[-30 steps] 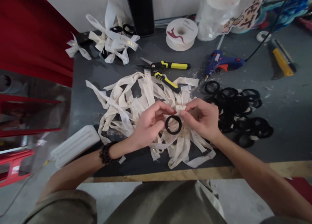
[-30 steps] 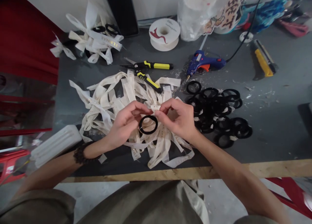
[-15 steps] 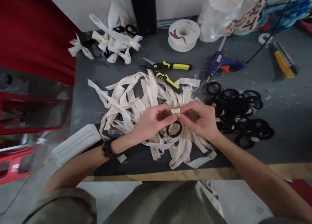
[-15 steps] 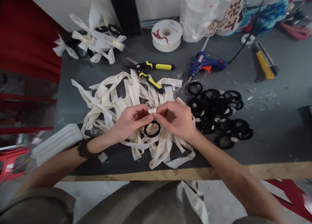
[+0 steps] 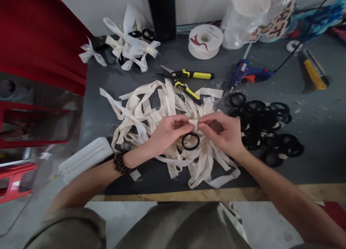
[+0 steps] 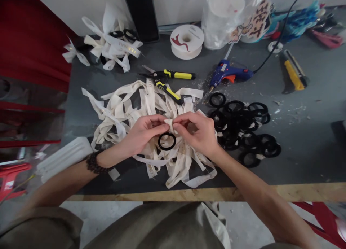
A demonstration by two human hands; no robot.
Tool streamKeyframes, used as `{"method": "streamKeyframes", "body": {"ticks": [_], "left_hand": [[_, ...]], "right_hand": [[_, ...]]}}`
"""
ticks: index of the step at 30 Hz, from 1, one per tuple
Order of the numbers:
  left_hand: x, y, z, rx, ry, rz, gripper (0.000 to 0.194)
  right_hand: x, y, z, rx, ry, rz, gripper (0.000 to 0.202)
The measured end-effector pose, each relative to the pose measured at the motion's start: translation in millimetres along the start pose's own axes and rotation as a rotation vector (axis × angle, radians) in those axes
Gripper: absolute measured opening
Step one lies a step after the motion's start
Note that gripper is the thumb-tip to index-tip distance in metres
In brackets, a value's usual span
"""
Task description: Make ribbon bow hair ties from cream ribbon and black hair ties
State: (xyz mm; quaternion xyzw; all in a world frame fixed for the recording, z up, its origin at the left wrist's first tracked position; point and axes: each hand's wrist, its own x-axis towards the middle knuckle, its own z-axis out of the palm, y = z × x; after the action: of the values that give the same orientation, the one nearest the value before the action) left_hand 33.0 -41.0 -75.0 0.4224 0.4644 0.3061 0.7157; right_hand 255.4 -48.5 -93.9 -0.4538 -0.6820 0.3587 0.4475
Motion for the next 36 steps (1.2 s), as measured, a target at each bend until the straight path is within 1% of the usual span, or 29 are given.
{"method": "streamKeyframes", "body": {"ticks": [3, 5, 11, 14, 20, 23, 28, 31, 34, 36], "left_hand": [[1, 1, 0.1, -0.008, -0.011, -0.023, 0.026], [0, 0, -0.6, -0.002, -0.022, 0.003, 0.027], [-2, -6, -4.1, 0.084, -0.056, 0.070, 0.026], [-1, -8, -5.2, 0.101, -0.030, 0.091, 0.028], [-1, -11, -4.1, 0.090, 0.002, 0.090, 0.034], [-2, -11, -2.5, 0.078, 0.022, 0.101, 0.034], [-5, -11, -1.6, 0.144, 0.020, 0.150, 0.029], [-5, -11, -1.0, 0.184, 0.030, 0.187, 0.024], [-5, -13, 0.0, 0.213, 0.070, 0.193, 0.025], [-4, -14, 0.7, 0.213, 0.080, 0.194, 0.025]], "right_hand": [[1, -1, -1, -0.041, -0.022, -0.064, 0.005], [1, -1, -1, -0.065, -0.035, -0.090, 0.007], [1, 0, 1, -0.013, -0.042, -0.042, 0.006], [-1, 2, 1, -0.010, -0.052, -0.020, 0.012], [-4, 4, 1, 0.043, -0.066, 0.049, 0.019], [-3, 3, 1, -0.007, -0.076, 0.014, 0.018], [-2, -3, 0, -0.082, -0.030, -0.070, 0.011], [-3, -4, 1, -0.056, -0.043, -0.042, 0.011], [-2, -5, 0, 0.022, -0.082, 0.014, 0.011], [-1, -5, 0, 0.047, -0.103, 0.026, 0.011]]}}
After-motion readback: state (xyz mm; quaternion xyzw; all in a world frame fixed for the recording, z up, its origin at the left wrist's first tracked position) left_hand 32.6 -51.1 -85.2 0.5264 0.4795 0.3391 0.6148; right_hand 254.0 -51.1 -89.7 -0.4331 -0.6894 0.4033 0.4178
